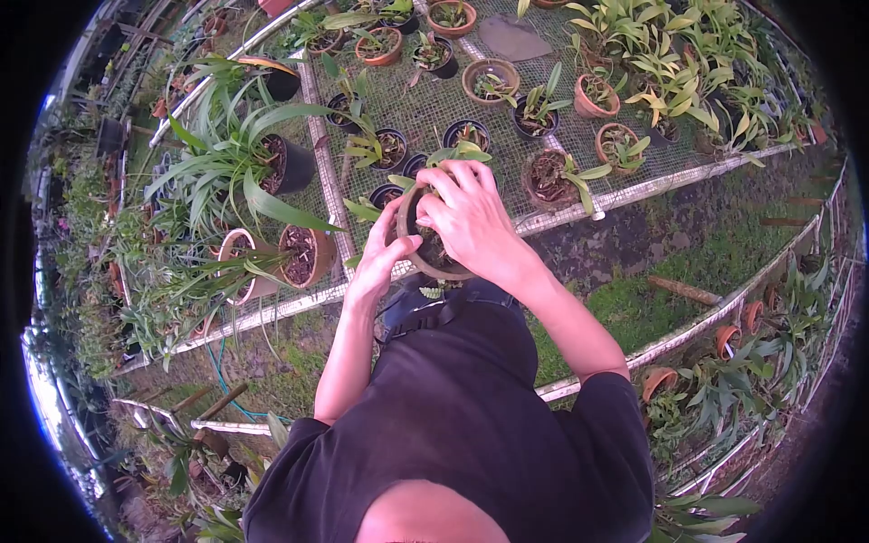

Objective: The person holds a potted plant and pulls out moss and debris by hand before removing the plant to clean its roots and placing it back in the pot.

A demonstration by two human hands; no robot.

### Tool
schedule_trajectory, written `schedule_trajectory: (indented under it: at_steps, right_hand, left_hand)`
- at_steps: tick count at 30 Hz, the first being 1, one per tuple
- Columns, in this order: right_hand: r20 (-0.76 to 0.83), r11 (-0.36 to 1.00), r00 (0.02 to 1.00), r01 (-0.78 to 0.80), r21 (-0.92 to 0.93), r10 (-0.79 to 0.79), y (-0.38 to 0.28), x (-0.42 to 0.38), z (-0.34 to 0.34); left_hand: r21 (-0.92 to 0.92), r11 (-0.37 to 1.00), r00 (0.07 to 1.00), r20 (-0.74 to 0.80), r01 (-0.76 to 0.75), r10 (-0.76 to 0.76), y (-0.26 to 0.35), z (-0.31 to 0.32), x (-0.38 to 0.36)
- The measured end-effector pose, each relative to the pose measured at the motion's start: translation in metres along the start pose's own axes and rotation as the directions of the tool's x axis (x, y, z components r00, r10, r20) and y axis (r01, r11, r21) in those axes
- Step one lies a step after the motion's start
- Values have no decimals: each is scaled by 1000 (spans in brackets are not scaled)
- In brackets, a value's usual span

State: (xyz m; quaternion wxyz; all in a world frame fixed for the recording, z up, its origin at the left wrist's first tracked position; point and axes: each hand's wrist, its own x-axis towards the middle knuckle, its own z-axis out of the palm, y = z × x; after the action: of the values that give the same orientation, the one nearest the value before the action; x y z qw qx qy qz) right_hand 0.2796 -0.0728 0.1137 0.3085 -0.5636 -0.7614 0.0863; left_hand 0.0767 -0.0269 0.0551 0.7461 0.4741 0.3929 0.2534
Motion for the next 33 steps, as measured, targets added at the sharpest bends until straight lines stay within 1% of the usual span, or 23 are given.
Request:
schedule_trajectory:
  at_steps: [1,4,7,10,14,16,19,22,25,28,31,33]
  right_hand:
    - [9,999,1000,10,-33,-9,0,-1,-1]
    - [59,999,998,-29,-33,31,6,-3,4]
    - [63,995,998,-21,99,15,10,-2,2]
    - [66,991,997,-36,129,28,8,-2,-2]
    - [105,998,994,-16,54,11,5,-5,-4]
    - [143,998,990,-21,51,13,6,-6,-4]
    - [47,996,998,-55,72,51,7,-8,5]
    - [21,992,998,-68,101,67,4,-7,4]
    - [14,977,993,-119,177,119,4,-5,5]
    - [-37,975,986,-156,159,163,4,-6,14]
    - [26,932,970,-239,271,241,1,-3,14]
    - [27,914,961,-272,302,277,-1,-1,16]
  left_hand:
    - [-18,1000,1000,-6,5,-5,2,1,-1]
    - [-23,999,1000,-13,25,-26,6,3,-3]
    - [-21,999,999,-20,26,-26,8,3,-4]
    - [-4,1000,999,-18,28,-28,4,3,-3]
    - [33,998,999,-5,52,-51,3,3,-4]
    - [-11,999,999,-7,45,-45,4,3,-4]
    - [-27,999,999,-14,45,-45,3,2,-4]
    - [-22,999,999,-20,49,-49,2,2,-4]
    - [-23,999,999,-11,49,-49,3,1,-3]
    - [-32,998,999,0,49,-49,5,2,-3]
    - [-31,999,999,1,40,-40,2,2,-2]
    - [-29,999,999,-1,38,-38,1,3,-1]
